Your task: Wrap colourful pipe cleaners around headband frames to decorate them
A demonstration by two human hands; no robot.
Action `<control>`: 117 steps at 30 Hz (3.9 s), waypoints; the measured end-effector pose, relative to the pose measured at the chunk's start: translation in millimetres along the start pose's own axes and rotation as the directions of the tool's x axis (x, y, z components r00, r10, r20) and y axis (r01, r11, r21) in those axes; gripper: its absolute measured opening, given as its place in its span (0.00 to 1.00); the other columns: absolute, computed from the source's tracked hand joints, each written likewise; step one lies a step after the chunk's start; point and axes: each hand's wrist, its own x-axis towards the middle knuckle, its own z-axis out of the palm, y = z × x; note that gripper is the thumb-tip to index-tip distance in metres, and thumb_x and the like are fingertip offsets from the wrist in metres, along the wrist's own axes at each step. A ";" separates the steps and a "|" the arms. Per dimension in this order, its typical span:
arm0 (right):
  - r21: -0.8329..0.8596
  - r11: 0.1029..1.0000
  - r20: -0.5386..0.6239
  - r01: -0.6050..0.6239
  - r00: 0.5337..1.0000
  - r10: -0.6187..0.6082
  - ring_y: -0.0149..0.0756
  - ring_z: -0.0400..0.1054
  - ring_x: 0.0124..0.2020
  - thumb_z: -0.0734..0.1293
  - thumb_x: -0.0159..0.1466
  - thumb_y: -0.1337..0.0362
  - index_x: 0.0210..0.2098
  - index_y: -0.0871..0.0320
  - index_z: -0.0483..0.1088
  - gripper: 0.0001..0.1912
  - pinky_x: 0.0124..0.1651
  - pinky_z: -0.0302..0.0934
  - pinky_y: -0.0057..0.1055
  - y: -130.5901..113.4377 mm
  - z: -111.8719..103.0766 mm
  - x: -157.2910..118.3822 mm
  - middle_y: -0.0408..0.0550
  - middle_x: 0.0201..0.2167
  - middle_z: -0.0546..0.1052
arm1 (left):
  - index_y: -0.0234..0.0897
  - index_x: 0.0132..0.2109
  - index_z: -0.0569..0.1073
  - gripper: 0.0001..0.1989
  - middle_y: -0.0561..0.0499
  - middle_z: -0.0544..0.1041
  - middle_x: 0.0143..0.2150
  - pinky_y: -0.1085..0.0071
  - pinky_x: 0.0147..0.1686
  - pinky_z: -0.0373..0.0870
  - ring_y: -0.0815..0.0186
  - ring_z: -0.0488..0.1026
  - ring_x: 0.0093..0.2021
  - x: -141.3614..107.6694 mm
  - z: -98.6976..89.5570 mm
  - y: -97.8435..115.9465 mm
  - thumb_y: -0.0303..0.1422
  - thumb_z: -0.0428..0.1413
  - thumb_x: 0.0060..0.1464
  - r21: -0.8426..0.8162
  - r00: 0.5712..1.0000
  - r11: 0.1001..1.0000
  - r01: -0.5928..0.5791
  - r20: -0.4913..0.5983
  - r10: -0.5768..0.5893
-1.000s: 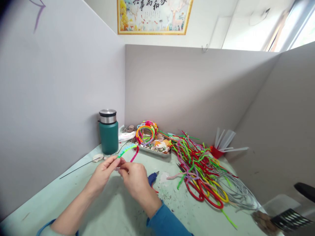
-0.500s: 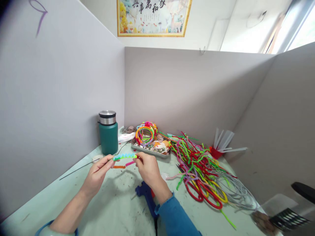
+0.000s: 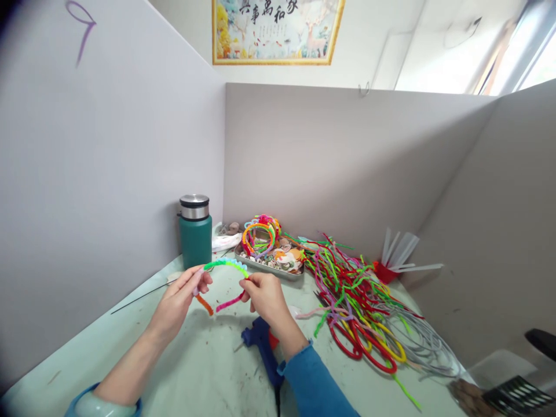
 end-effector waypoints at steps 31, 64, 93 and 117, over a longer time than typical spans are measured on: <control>-0.328 0.871 -0.081 0.365 0.908 -0.411 0.34 0.66 0.34 0.68 0.54 0.60 0.44 0.54 0.70 0.17 0.37 0.60 0.30 -19.8 -22.6 -7.4 0.47 0.36 0.72 | 0.39 0.42 0.75 0.14 0.51 0.71 0.36 0.75 0.34 0.63 0.67 0.66 0.34 4.4 0.1 -11.5 0.38 0.54 0.49 0.246 0.995 0.966 -0.086 -0.022 0.094; -0.279 0.806 -0.124 0.521 0.813 -0.569 0.36 0.64 0.36 0.64 0.60 0.65 0.33 0.55 0.74 0.07 0.42 0.58 0.35 -29.8 6.0 -15.8 0.47 0.30 0.71 | 0.41 0.45 0.75 0.14 0.49 0.73 0.39 0.72 0.39 0.63 0.64 0.67 0.41 -1.0 5.5 -2.2 0.37 0.51 0.52 0.285 0.975 0.939 -0.192 0.161 0.151; -0.308 0.809 -0.069 0.501 0.836 -0.544 0.36 0.63 0.39 0.67 0.56 0.62 0.43 0.55 0.68 0.15 0.42 0.59 0.33 -32.0 -5.6 -15.0 0.49 0.40 0.69 | 0.36 0.30 0.73 0.11 0.55 0.65 0.23 0.75 0.24 0.55 0.72 0.58 0.24 -0.2 -8.0 6.2 0.40 0.57 0.44 -0.028 0.987 0.996 0.079 -0.135 -0.082; -0.312 0.889 -0.139 0.334 0.910 -0.390 0.31 0.64 0.27 0.63 0.57 0.67 0.29 0.58 0.70 0.04 0.32 0.58 0.27 -11.3 1.3 -4.7 0.45 0.29 0.71 | 0.39 0.44 0.73 0.16 0.50 0.73 0.37 0.73 0.37 0.61 0.66 0.67 0.38 -1.0 -1.8 2.3 0.39 0.55 0.48 -0.019 0.997 0.997 0.076 0.016 -0.075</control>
